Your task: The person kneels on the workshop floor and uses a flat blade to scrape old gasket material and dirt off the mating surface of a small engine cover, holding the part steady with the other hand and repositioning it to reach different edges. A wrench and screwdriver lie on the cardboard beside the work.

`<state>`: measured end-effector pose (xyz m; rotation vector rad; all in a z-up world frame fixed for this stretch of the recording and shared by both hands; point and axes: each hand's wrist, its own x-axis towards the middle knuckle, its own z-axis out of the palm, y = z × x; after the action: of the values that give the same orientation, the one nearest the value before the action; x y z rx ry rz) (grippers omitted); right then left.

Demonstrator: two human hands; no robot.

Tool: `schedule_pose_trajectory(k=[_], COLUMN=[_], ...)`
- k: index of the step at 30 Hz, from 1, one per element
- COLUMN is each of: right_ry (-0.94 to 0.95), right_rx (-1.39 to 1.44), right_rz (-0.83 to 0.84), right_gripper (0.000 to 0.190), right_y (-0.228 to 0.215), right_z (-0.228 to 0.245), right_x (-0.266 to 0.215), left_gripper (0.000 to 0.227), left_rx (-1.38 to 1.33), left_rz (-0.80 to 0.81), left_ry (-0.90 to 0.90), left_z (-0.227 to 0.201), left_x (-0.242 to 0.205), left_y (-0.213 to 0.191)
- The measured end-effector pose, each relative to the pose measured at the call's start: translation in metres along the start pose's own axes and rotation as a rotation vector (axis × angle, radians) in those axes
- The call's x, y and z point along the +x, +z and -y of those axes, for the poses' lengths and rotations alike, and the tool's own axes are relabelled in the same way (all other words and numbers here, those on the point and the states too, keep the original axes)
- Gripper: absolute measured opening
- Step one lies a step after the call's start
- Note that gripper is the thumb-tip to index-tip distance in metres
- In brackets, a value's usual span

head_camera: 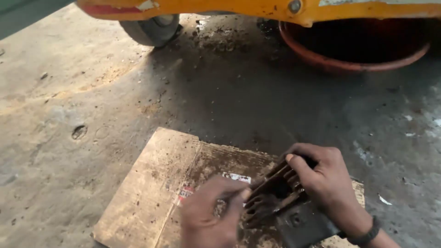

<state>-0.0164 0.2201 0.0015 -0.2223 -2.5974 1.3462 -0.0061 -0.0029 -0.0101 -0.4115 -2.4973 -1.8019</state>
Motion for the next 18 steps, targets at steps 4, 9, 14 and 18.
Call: schedule_pose_trajectory(k=[4,9,14,18], right_ry=[0.003,0.047,0.093,0.129], right_rx=[0.021,0.007,-0.016,0.107], right_rz=[-0.073,-0.011,-0.056,-0.049], right_gripper=[0.025,0.026,0.026,0.025], right_y=[0.004,-0.01,-0.015,-0.019], right_z=[0.003,-0.001,-0.012,-0.02], right_x=[0.013,0.003,0.01,0.003], left_gripper=[0.016,0.01,0.029,0.016], left_rx=[0.1,0.017,0.225,-0.087], left_rz=[0.016,0.066,-0.004,0.039], left_ry=[0.064,0.045,0.321,0.011], left_z=[0.007,0.002,0.049,0.011], left_x=[0.009,-0.001,-0.005,-0.008], left_y=[-0.003,-0.005,-0.002,-0.015])
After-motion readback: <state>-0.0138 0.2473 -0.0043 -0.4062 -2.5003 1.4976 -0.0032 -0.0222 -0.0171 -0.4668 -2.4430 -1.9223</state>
